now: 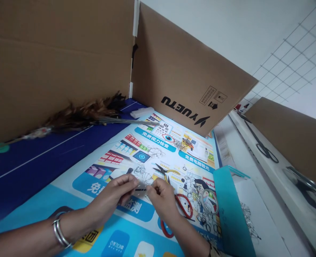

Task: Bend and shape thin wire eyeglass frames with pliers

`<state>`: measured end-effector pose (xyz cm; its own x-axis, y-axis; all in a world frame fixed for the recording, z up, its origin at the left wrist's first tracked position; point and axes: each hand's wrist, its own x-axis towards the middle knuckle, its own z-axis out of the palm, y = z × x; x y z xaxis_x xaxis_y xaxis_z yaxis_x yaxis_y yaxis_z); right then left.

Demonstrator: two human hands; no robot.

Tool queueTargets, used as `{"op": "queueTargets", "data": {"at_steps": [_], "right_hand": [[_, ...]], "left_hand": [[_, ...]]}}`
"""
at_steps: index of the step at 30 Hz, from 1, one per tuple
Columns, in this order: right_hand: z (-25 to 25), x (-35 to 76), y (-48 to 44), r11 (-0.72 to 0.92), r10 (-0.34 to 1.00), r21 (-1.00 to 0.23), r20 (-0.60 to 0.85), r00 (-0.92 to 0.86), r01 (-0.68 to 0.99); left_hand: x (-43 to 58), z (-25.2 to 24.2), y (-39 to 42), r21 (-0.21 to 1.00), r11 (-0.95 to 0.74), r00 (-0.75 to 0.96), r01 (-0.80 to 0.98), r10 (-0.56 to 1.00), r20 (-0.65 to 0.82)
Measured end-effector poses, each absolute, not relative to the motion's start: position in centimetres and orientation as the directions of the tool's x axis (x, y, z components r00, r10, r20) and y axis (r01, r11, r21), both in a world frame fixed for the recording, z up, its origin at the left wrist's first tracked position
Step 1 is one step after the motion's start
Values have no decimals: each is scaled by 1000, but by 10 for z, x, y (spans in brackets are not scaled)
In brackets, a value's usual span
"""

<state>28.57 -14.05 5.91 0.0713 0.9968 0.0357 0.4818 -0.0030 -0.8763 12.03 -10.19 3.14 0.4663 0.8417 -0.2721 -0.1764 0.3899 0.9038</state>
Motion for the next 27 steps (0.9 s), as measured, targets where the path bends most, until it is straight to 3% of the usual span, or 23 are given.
{"op": "queueTargets", "data": {"at_steps": [6, 12, 20, 27], "right_hand": [[61, 280, -146, 5, 1000, -911, 5, -2, 411], [56, 270, -151, -49, 997, -934, -66, -36, 353], [52, 268, -150, -45, 999, -949, -38, 31, 311], [30, 269, -148, -42, 995, -993, -30, 99, 114]], "left_hand": [[118, 27, -91, 994, 94, 388, 46, 915, -105], [117, 20, -87, 968, -135, 289, 210, 955, 70], [114, 20, -84, 985, -93, 338, 145, 940, 39], [114, 20, -87, 978, -146, 380, 152, 922, 79]]}}
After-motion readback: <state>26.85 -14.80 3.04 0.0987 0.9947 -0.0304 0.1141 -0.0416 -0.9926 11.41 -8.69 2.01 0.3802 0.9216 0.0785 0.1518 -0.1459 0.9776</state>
